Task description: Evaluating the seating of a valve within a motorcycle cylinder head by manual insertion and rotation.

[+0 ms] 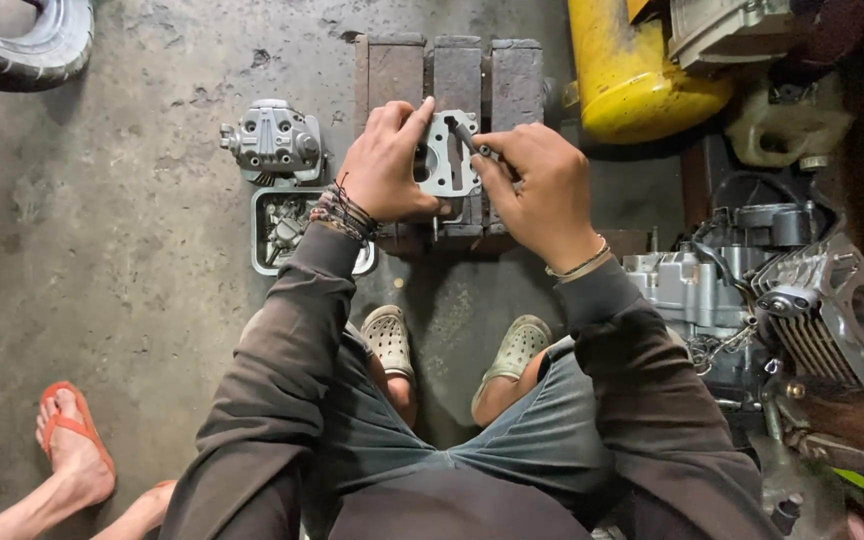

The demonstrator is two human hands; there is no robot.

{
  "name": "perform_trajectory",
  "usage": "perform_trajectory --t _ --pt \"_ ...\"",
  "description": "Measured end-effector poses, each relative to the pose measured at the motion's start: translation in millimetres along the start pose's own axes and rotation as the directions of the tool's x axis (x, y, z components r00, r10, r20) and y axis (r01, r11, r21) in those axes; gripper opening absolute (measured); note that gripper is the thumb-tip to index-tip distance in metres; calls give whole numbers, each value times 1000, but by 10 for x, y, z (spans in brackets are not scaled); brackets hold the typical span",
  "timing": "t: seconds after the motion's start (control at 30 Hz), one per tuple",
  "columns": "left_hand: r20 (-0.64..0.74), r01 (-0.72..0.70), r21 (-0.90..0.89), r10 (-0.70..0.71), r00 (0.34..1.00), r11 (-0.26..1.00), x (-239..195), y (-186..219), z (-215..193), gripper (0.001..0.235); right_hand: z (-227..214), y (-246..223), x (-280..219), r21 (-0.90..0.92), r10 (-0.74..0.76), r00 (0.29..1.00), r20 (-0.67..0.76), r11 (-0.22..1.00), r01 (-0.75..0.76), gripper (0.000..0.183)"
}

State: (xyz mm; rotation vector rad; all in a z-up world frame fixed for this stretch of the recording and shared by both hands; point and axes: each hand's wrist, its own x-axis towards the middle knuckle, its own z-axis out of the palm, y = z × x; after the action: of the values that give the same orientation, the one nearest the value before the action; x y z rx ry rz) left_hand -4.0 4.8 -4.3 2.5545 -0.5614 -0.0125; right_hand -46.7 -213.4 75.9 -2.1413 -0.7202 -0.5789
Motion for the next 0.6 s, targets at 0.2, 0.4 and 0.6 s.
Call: perform_trajectory --t 0.2,0.4,0.6 --pt "67 -66 74 61 996 995 50 -41 -49 122 -27 -25 -37 -84 -53 996 73 995 59 12" --pt "68 -72 86 66 995 994 38 -17 -70 122 -23 -59 -16 -80 -30 996 89 996 37 11" --pt "44 -92 111 88 995 990 39 -71 -20 125 -36 -39 -11 -79 12 995 104 997 -4 13"
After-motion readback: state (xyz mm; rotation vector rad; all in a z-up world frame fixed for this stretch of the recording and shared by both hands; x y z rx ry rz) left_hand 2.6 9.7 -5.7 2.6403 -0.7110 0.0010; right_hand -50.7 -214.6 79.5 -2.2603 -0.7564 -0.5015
